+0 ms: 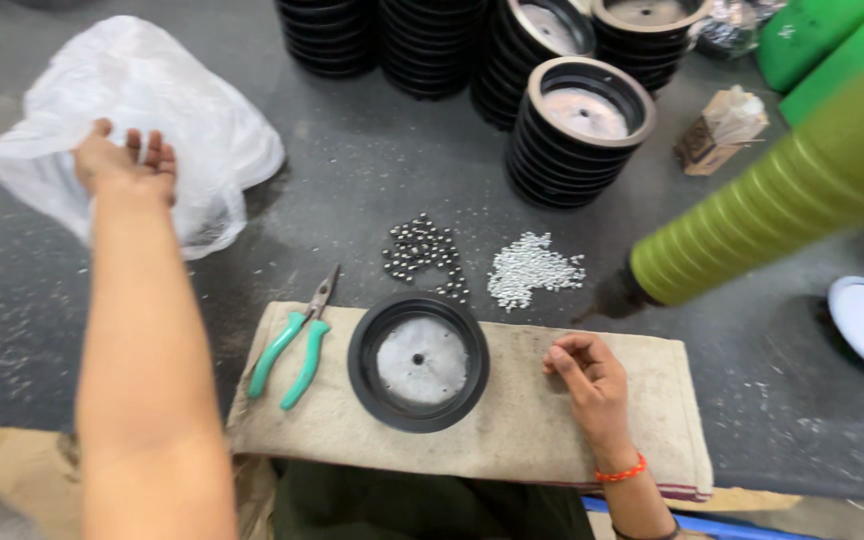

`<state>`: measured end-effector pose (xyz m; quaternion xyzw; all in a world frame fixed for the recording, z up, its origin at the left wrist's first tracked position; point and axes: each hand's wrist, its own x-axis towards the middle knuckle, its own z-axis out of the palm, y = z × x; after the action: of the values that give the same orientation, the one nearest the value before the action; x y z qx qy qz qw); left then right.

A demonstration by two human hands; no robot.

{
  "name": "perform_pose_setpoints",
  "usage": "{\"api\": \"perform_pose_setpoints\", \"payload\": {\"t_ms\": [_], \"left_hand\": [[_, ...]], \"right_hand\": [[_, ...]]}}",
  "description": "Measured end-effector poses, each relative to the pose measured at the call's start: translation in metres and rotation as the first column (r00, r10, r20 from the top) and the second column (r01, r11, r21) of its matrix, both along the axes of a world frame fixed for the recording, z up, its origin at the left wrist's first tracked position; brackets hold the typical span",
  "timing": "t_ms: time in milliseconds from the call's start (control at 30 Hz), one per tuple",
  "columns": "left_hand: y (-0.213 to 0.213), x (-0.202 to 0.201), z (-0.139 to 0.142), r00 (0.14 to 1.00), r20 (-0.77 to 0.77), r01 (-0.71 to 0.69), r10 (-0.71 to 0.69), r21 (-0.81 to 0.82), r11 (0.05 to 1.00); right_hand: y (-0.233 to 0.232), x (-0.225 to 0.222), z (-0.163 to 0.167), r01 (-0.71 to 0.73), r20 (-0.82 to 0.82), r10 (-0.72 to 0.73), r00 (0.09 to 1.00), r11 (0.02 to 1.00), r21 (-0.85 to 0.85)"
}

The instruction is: The person assembles small metal pins into a black circular plastic component using a green glue gun. They place pins into holes, apply adhesive, and repeat the process on multiple units on a workbench.

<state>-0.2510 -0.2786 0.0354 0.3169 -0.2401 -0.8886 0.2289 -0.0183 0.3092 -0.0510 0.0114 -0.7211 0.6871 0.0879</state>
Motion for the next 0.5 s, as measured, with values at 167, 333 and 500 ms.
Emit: {"api": "perform_pose_setpoints", "payload": {"t_ms": [167, 333, 500], "left_hand": [[-0.014, 0.015, -0.005, 0.998, -0.060, -0.013, 0.015, 0.032, 0.999], [-0.016, 0.030, -0.010, 0.977, -0.190, 0.103, -0.099, 0.008, 0.995], [-0.018, 0.029, -0.005, 0.967, -0.236, 0.118, -0.101, 0.060, 0.991]], "right_hand": [[-0.003, 0.002, 0.005, -0.004, 0.037, 0.004, 0.999, 1.000, -0.014], [-0.009, 0.003, 0.012, -0.011, 0.045, 0.011, 0.999, 1.000, -0.004], [-0.011, 0.003, 0.013, -0.014, 0.027, 0.015, 1.000, 1.000, -0.017]]}}
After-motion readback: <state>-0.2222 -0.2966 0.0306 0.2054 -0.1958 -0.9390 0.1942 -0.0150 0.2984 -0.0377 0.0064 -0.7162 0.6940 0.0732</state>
